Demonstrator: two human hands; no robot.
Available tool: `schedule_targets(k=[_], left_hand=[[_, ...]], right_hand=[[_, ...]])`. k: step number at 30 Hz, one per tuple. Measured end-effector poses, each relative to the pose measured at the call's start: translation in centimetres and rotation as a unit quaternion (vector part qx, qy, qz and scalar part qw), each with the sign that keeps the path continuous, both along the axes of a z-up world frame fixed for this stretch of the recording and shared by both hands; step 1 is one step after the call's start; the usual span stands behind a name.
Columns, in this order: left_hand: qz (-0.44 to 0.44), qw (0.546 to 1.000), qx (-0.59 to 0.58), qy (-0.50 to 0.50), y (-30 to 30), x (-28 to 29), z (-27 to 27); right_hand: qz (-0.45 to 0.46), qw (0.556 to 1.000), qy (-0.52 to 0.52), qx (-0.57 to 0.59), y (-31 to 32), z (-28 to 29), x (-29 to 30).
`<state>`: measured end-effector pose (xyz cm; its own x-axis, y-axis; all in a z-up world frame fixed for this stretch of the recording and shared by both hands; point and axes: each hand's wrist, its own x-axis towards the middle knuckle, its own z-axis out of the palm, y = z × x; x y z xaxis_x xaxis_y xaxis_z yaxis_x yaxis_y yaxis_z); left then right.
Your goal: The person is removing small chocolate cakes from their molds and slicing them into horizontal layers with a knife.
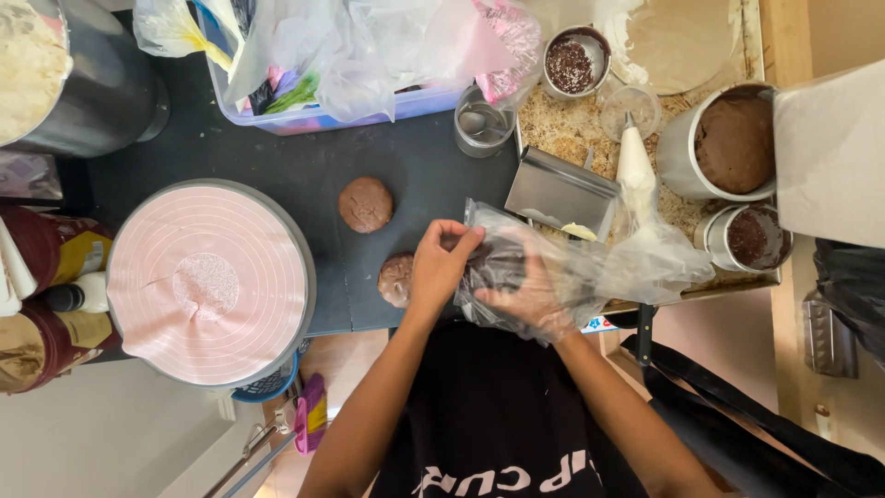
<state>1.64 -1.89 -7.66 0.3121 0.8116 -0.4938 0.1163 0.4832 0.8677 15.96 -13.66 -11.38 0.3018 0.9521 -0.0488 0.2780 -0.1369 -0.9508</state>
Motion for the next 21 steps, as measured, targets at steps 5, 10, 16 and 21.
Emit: schedule_targets(k=[5,10,16,21], left_hand=[[-0.007,0.998,0.064,0.01,1.0,-0.8,-5.4],[0.056,0.994,-0.042,-0.084,1.5,-2.0,-4.9],[0.147,0.982,0.014,-0.121,4.1,-5.5,-8.5],[0.199,0.96,0.187,0.068,6.6,-8.2,-6.7]], right_hand=[[-0.017,0.997,-0.051,0.052,-0.9,-0.5,-0.3],[-0.081,0.989,0.111,0.054,-0.6,2.0,-0.6],[-0.187,0.929,0.282,0.149,-1.6,1.7,0.3],[-0.199,0.808,0.524,0.18,-2.9,2.8,3.1]])
